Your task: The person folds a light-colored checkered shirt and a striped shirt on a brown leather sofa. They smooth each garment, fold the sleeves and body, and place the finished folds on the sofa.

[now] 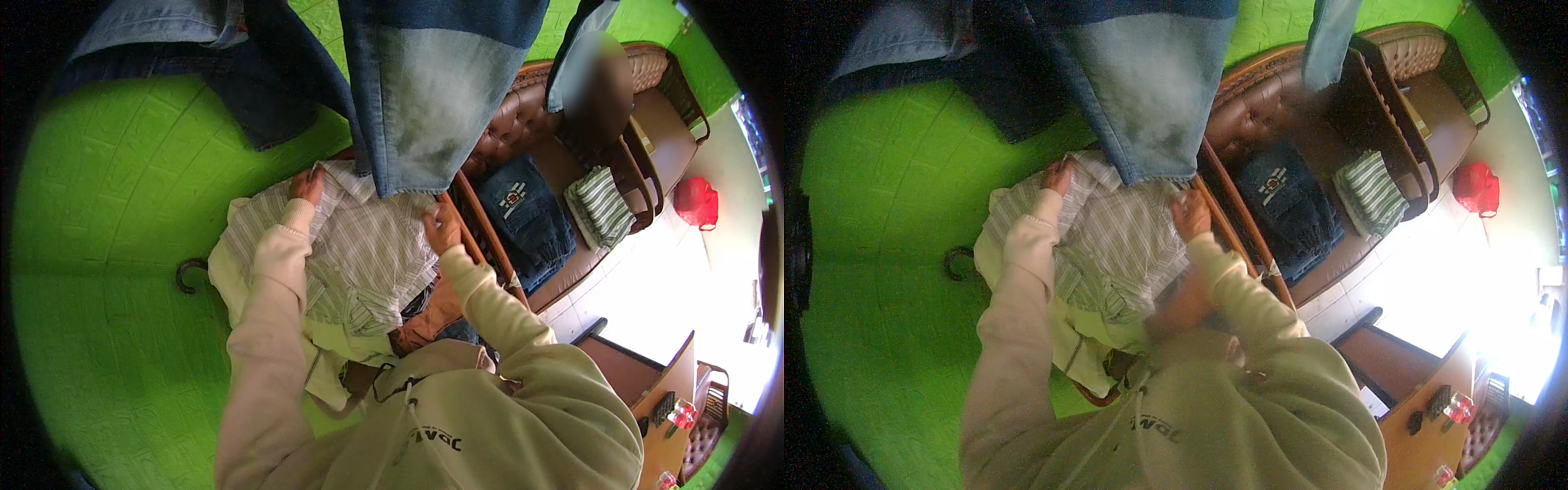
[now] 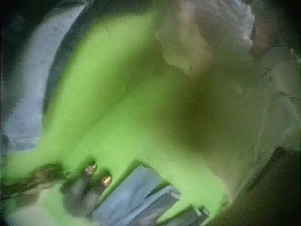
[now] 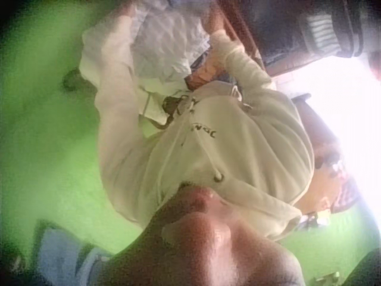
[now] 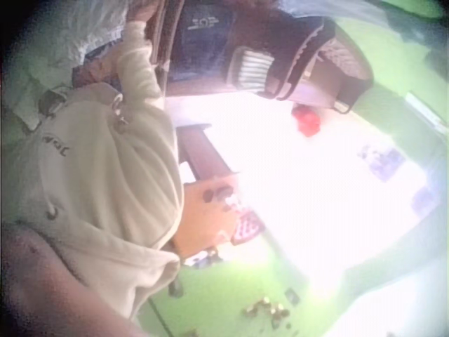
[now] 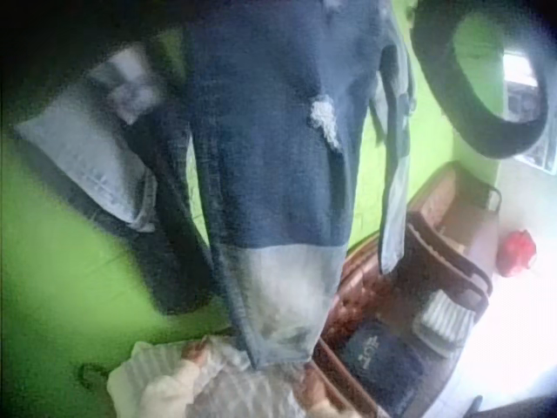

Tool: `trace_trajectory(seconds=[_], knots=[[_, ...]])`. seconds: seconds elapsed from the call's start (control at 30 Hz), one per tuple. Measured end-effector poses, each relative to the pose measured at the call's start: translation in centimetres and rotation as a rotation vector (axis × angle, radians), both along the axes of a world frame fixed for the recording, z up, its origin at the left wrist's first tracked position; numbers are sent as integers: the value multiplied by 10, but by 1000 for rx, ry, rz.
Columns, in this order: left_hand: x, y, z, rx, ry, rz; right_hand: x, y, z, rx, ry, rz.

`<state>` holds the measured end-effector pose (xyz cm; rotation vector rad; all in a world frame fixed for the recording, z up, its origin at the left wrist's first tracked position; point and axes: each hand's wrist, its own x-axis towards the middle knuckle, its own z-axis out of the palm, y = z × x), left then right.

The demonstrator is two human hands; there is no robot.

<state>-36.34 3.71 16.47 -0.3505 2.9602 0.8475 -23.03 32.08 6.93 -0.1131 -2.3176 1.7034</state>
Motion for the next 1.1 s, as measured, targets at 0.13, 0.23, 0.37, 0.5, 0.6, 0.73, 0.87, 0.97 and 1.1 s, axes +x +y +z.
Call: trace_trajectory(seconds=[0.13,0.23,0.37,0.5,0.6,0.73,0.87,0.97,1.1], knots=[[-17,-11,-17,70,82,106,32,-25,12,326,250,82],[-25,-17,-27,2,161,109,34,-35,17,502,276,252],[-20,-11,-23,9,101,73,18,-49,21,662,171,401],[-1,6,-5,-28,152,74,4,-70,20,556,279,408],[13,18,8,-61,319,10,0,-87,19,533,280,376],[31,31,25,-63,124,-60,-5,-104,21,579,242,372],[56,46,39,-9,208,-130,-1,-114,24,702,193,444],[85,54,40,139,151,-349,4,-113,23,698,198,454],[128,35,24,256,269,-442,16,-90,19,551,205,454]])
